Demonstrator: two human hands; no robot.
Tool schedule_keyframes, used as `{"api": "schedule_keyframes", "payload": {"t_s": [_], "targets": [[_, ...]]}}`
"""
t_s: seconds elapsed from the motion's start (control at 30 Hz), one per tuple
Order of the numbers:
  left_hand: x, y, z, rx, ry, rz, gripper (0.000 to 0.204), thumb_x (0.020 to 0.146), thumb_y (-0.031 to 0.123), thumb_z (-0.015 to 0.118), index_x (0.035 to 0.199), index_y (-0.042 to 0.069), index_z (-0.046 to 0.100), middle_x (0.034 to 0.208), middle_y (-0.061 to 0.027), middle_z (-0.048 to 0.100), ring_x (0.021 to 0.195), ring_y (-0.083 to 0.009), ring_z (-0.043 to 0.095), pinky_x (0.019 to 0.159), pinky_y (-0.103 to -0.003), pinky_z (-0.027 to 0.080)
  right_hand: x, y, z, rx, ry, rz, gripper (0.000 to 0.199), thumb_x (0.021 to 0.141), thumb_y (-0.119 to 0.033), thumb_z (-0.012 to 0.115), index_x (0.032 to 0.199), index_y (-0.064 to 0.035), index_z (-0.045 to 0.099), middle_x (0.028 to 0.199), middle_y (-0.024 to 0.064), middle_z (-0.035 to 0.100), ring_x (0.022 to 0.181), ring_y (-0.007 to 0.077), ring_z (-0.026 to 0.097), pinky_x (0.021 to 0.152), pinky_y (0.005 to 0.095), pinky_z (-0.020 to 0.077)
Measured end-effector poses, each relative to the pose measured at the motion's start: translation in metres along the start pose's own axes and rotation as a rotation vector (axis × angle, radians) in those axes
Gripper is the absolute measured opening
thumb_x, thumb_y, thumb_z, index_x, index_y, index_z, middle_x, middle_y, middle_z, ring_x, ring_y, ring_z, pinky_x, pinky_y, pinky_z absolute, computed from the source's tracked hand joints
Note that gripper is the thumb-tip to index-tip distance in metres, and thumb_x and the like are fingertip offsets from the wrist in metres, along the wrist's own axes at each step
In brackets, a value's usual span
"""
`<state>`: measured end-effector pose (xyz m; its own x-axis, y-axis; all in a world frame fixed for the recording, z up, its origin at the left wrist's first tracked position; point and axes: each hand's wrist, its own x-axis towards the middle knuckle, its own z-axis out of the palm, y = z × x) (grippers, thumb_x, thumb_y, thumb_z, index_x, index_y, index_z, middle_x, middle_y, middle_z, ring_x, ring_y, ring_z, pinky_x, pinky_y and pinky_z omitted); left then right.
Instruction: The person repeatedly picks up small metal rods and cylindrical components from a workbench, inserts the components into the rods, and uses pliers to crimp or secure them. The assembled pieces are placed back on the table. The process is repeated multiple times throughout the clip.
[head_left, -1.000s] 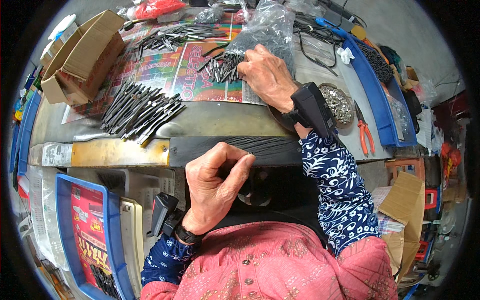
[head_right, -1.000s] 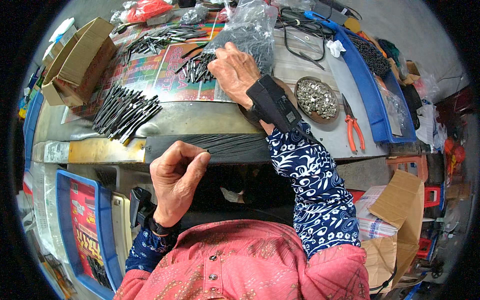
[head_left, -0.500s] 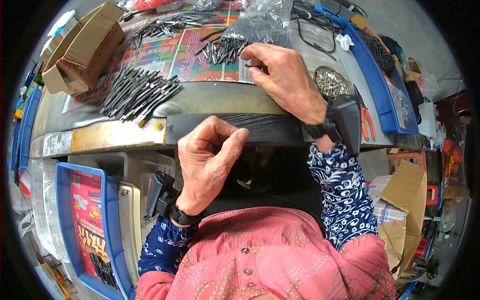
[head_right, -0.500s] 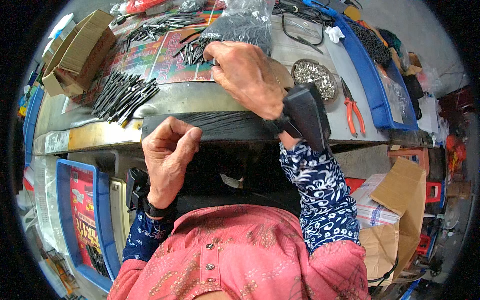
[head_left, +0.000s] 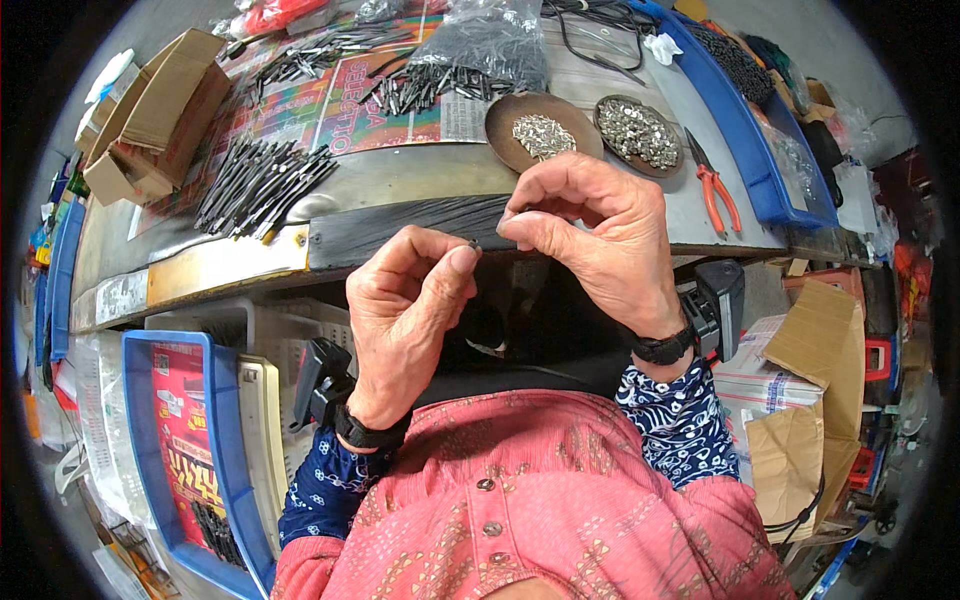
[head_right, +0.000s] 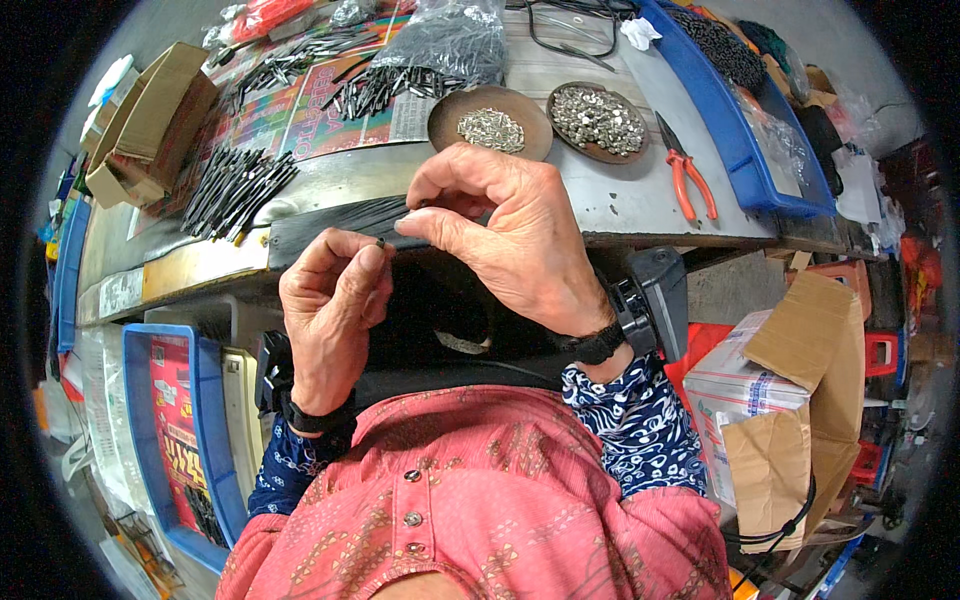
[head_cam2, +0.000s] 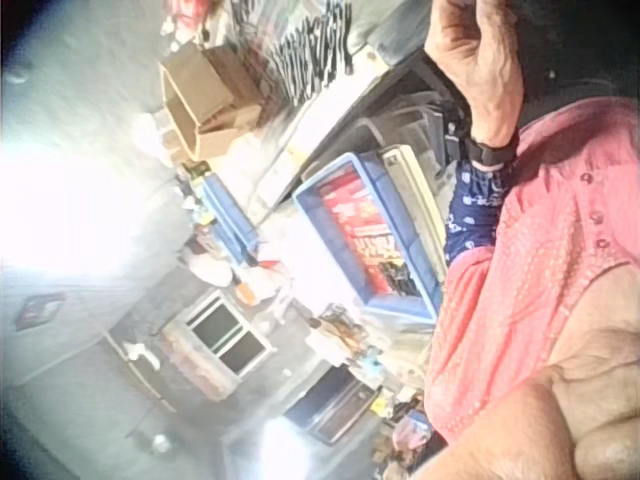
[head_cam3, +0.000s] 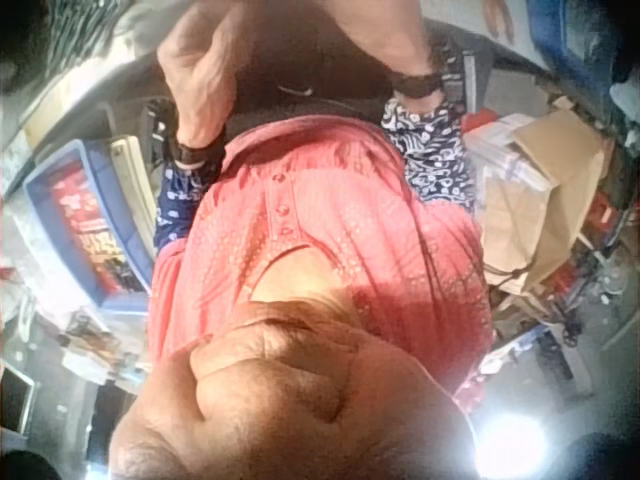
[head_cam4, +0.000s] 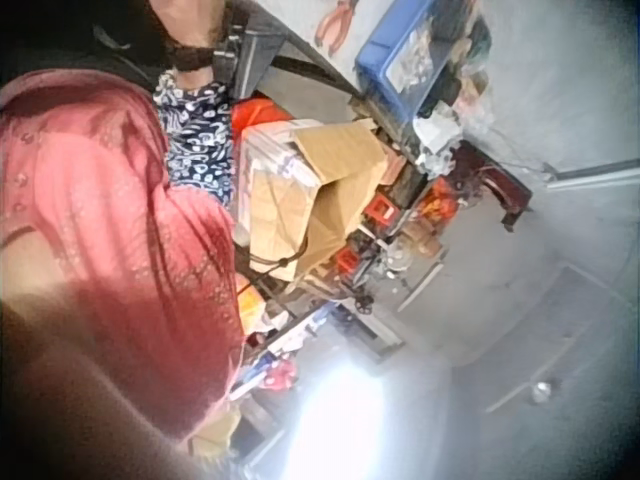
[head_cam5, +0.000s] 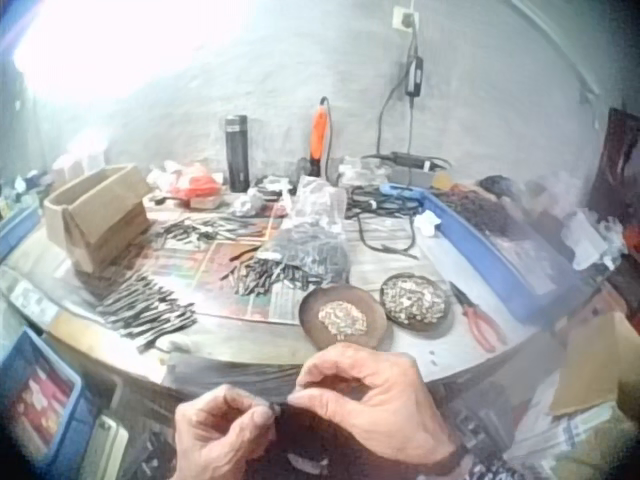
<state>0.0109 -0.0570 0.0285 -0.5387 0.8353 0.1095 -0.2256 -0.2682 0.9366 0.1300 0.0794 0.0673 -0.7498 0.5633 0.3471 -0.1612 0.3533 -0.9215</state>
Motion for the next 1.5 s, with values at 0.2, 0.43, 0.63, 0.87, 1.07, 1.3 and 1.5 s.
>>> {"api": "schedule_keyframes", "payload": {"t_s": [0.2,0.43,0.63,0.87,1.07,1.3,1.5], "targets": [[-0.005,0.001,0.010,-0.030,-0.035,-0.033,0.013,0.092,0.014,0.065,0.093,0.001,0.064,0.069,0.0034,0.057,0.055,-0.0006,0.044,0.048,-0.016,0.033,-0.010,0.002,-0.002,0.272,0.034,0.070,0.016,0.080,0.001,0.073,0.091,0.0000,0.061,0.081,0.0044,0.065,0.068,0.0083,0.059,0.062,0.0207,0.0497],[-0.008,0.000,0.020,-0.002,-0.054,-0.025,0.012,0.093,0.013,0.065,0.092,0.001,0.064,0.069,0.0029,0.058,0.055,-0.0004,0.044,0.048,-0.016,0.033,-0.016,0.005,0.000,0.310,0.084,0.021,0.014,0.084,-0.003,0.072,0.085,-0.0016,0.059,0.076,0.0041,0.064,0.062,0.0076,0.057,0.056,0.0206,0.0477],[-0.010,-0.001,0.025,0.021,-0.064,-0.018,0.012,0.092,0.012,0.065,0.092,0.000,0.064,0.070,0.0027,0.058,0.056,-0.0005,0.044,0.048,-0.016,0.034,-0.019,0.004,0.000,0.326,0.115,0.044,0.014,0.085,-0.006,0.072,0.083,-0.0024,0.059,0.073,0.0033,0.063,0.057,0.0071,0.056,0.051,0.0198,0.0464],[-0.009,-0.003,0.027,0.066,-0.067,-0.006,0.013,0.092,0.013,0.066,0.092,0.000,0.064,0.070,0.0028,0.058,0.058,-0.0005,0.046,0.050,-0.016,0.035,-0.020,0.006,-0.001,0.303,0.121,0.089,0.015,0.085,-0.009,0.072,0.082,-0.0035,0.059,0.070,0.0016,0.061,0.056,0.0055,0.056,0.049,0.0186,0.0456],[-0.010,-0.004,0.028,0.144,-0.040,0.016,0.011,0.092,0.011,0.066,0.090,0.000,0.064,0.070,0.0031,0.058,0.059,-0.0005,0.046,0.051,-0.016,0.035,-0.020,0.006,-0.002,0.267,0.113,0.122,0.015,0.086,-0.008,0.072,0.080,-0.0041,0.058,0.069,0.0007,0.061,0.056,0.0044,0.055,0.048,0.0176,0.0447],[-0.010,-0.006,0.030,0.185,-0.029,0.057,0.011,0.091,0.009,0.066,0.087,0.000,0.062,0.069,0.0041,0.056,0.059,-0.0003,0.044,0.051,-0.016,0.035,-0.020,0.007,0.000,0.285,0.092,0.077,0.016,0.086,-0.006,0.071,0.079,-0.0043,0.057,0.070,0.0001,0.061,0.055,0.0036,0.055,0.048,0.0170,0.0435],[-0.003,-0.006,0.031,0.038,-0.051,-0.018,0.013,0.092,0.013,0.066,0.085,0.002,0.062,0.066,0.0038,0.056,0.054,-0.0007,0.043,0.047,-0.017,0.032,-0.019,0.008,-0.001,0.258,0.108,0.079,0.016,0.086,-0.007,0.071,0.082,-0.0033,0.057,0.071,-0.0002,0.060,0.057,0.0042,0.055,0.050,0.0172,0.0446]]}}
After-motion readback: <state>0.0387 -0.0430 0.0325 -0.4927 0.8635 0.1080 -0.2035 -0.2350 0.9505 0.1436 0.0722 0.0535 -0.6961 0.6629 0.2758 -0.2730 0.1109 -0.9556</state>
